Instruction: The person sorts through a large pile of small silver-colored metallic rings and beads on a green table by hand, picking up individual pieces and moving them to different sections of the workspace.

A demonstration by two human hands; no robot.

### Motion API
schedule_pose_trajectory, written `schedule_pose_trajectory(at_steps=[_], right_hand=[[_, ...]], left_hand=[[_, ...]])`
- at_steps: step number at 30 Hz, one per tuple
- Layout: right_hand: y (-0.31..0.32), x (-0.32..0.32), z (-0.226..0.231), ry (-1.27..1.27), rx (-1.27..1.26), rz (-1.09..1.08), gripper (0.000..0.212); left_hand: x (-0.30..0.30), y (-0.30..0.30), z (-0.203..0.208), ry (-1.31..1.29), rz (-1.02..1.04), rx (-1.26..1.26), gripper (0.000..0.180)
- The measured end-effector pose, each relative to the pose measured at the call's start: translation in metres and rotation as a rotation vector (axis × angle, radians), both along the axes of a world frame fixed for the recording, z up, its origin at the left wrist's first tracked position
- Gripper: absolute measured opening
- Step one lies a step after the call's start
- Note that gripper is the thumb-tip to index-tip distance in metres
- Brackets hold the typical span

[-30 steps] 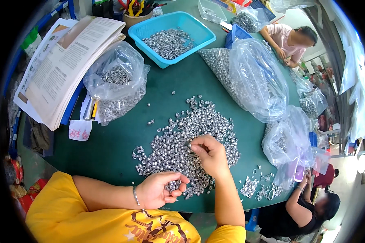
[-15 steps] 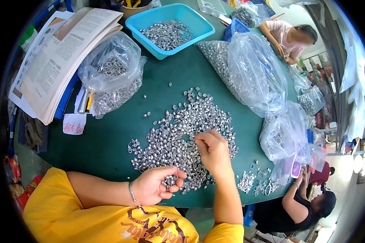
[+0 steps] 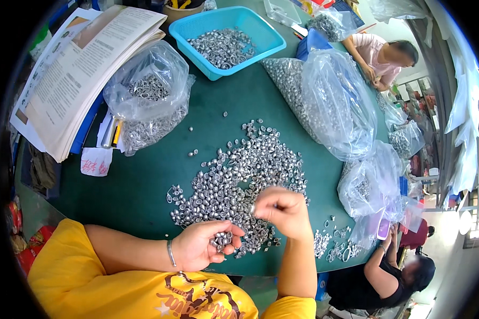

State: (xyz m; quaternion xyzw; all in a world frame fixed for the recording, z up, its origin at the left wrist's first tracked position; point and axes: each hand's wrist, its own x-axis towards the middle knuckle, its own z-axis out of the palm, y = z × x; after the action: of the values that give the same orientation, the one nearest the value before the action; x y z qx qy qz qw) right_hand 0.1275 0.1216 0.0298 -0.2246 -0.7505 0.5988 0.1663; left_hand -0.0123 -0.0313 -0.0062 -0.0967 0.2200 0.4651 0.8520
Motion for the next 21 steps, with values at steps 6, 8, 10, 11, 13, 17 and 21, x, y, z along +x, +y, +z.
schedule_pose_trajectory(at_steps=[6, 8, 10, 11, 13, 17, 21], right_hand=[[-0.002, -0.020, -0.010, -0.424, 0.617, -0.237, 0.004], [0.000, -0.021, -0.024, -0.445, 0.737, -0.396, 0.003], [-0.001, -0.026, -0.025, -0.466, 0.744, -0.396, 0.006], [-0.001, -0.027, -0.025, -0.471, 0.800, -0.372, 0.007], [0.001, -0.026, -0.027, -0.444, 0.948, -0.313, 0.009], [0.001, -0.013, -0.029, -0.338, 0.320, -0.508, 0.007], [0.001, -0.009, -0.011, 0.007, -0.487, -0.495, 0.009]], left_hand=[[0.001, 0.001, 0.000, 0.017, -0.048, -0.003, 0.027], [0.001, 0.001, 0.001, 0.012, -0.050, 0.021, 0.026], [0.000, 0.001, 0.000, 0.008, -0.034, 0.019, 0.025], [0.000, 0.001, 0.000, 0.002, -0.023, 0.019, 0.025], [-0.001, 0.001, 0.000, 0.003, -0.021, 0.010, 0.025], [-0.002, 0.001, 0.003, -0.012, -0.019, -0.003, 0.025], [0.000, 0.001, 0.000, 0.003, -0.022, -0.009, 0.025]])
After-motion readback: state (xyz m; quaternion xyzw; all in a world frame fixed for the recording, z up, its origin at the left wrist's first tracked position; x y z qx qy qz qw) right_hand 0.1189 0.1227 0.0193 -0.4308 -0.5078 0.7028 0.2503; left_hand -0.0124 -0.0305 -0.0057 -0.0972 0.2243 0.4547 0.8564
